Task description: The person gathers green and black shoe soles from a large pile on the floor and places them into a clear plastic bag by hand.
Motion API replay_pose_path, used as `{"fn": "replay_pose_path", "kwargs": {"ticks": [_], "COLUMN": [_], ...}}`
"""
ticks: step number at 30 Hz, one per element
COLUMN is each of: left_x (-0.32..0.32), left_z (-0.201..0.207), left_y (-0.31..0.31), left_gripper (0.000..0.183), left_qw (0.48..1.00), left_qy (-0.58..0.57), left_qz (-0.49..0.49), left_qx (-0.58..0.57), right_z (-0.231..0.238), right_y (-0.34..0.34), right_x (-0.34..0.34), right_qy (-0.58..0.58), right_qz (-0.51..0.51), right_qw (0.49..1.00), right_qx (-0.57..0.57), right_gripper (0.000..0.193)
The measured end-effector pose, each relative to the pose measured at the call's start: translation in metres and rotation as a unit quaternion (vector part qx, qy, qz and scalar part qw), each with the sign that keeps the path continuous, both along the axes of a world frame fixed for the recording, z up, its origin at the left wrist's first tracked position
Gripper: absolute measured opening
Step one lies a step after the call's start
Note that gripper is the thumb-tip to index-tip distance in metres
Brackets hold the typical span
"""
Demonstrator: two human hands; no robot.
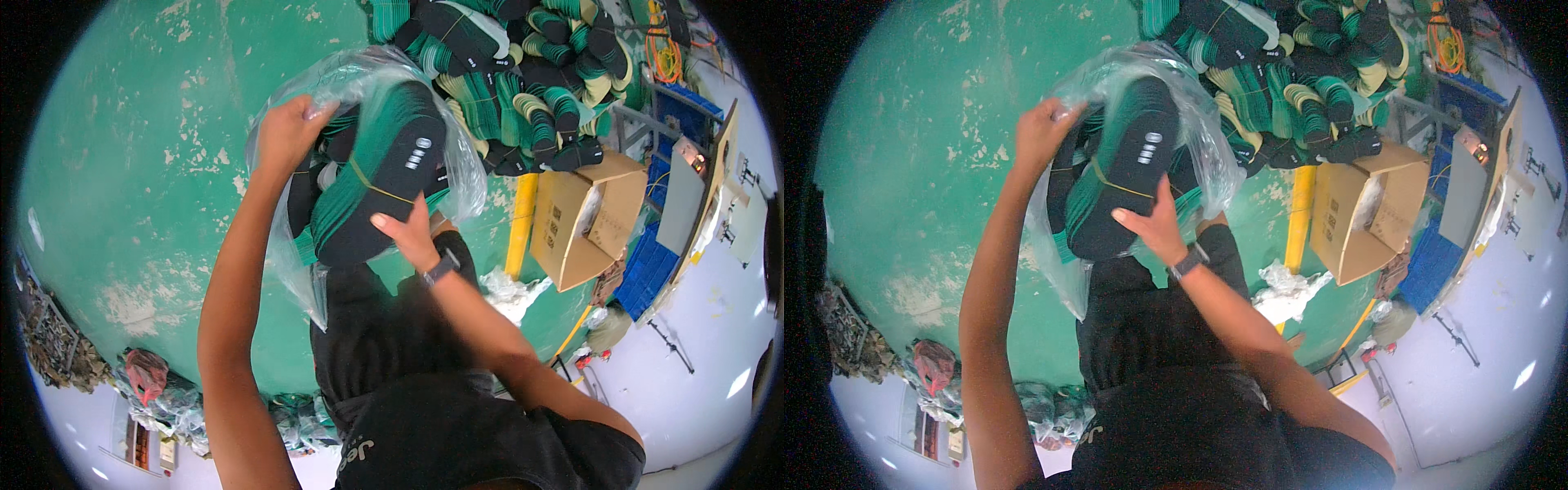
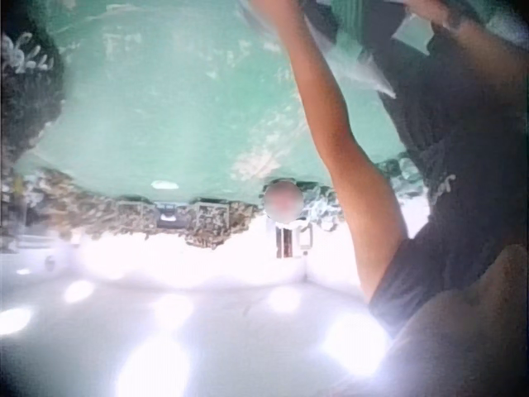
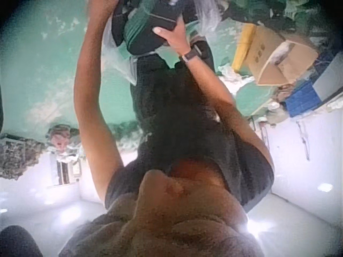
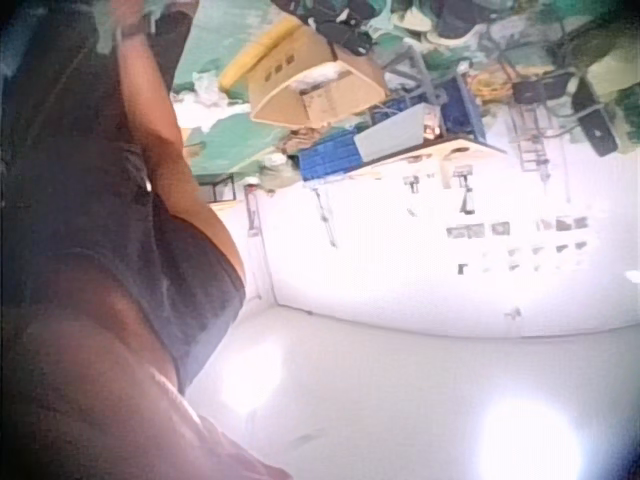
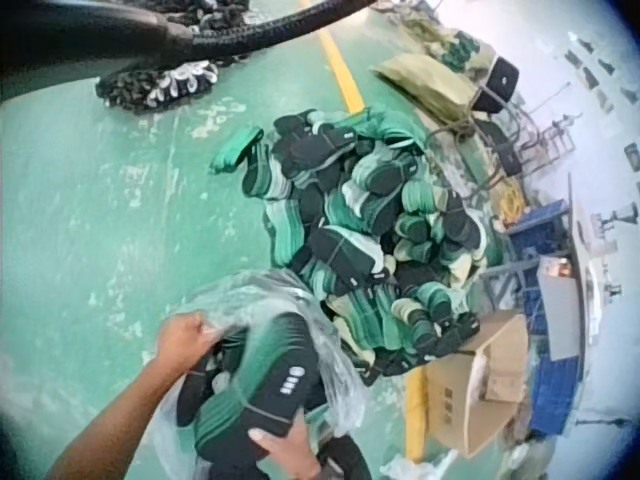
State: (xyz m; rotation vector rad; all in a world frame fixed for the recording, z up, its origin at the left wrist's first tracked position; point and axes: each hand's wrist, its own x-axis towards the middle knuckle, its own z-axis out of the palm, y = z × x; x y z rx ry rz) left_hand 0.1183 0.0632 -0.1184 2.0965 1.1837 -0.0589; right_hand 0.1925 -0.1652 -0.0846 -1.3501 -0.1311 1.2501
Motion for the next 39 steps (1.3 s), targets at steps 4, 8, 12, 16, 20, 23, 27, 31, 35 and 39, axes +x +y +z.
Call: {"fn": "replay_pose_path", "kwargs": {"ticks": [4,8,12,16,20,23,27,31,35,39], "left_x": [0.004,-0.001,-0.005,-0.014,-0.009,-0.002,-0.013,-0.013,-0.018,-0.032], "left_z": [-0.003,0.006,0.006,0.011,0.024,0.025,0.02,0.02,0.011,0.036], "left_y": [0.016,0.013,0.001,0.001,-0.004,0.0,-0.004,-0.008,-0.006,-0.038], "left_gripper": [0.031,0.023,0.022,0.018,0.017,0.012,0.011,0.012,0.017,0.032], "left_qw": [0.994,0.991,0.987,0.986,0.986,0.988,0.991,0.993,0.995,0.98], "left_qy": [-0.061,-0.108,-0.155,-0.157,-0.14,-0.118,-0.129,-0.121,-0.065,-0.171], "left_qz": [0.092,0.073,-0.003,-0.055,-0.092,-0.095,-0.034,-0.001,0.046,0.066], "left_qx": [-0.018,0.001,0.041,0.027,0.02,0.035,-0.006,-0.002,-0.062,0.081], "right_z": [-0.067,-0.052,-0.02,-0.015,-0.062,-0.075,-0.023,-0.052,-0.106,-0.168], "right_y": [0.007,-0.045,-0.037,0.01,0.054,0.033,-0.054,-0.113,-0.132,-0.16], "right_x": [-0.011,-0.042,-0.04,-0.031,-0.018,-0.037,-0.037,0.0,-0.001,0.009], "right_qy": [-0.108,0.008,0.154,0.121,0.103,0.002,-0.29,-0.468,-0.478,-0.446], "right_qz": [0.081,0.072,-0.002,-0.175,-0.165,-0.032,0.054,0.184,0.356,0.477], "right_qw": [0.984,0.99,0.981,0.976,0.97,0.988,0.953,0.825,0.733,0.686], "right_qx": [-0.118,-0.117,-0.116,-0.05,-0.144,-0.153,-0.074,-0.256,-0.328,-0.32], "right_gripper": [0.086,0.065,0.056,0.055,0.061,0.063,0.069,0.073,0.07,0.03]}}
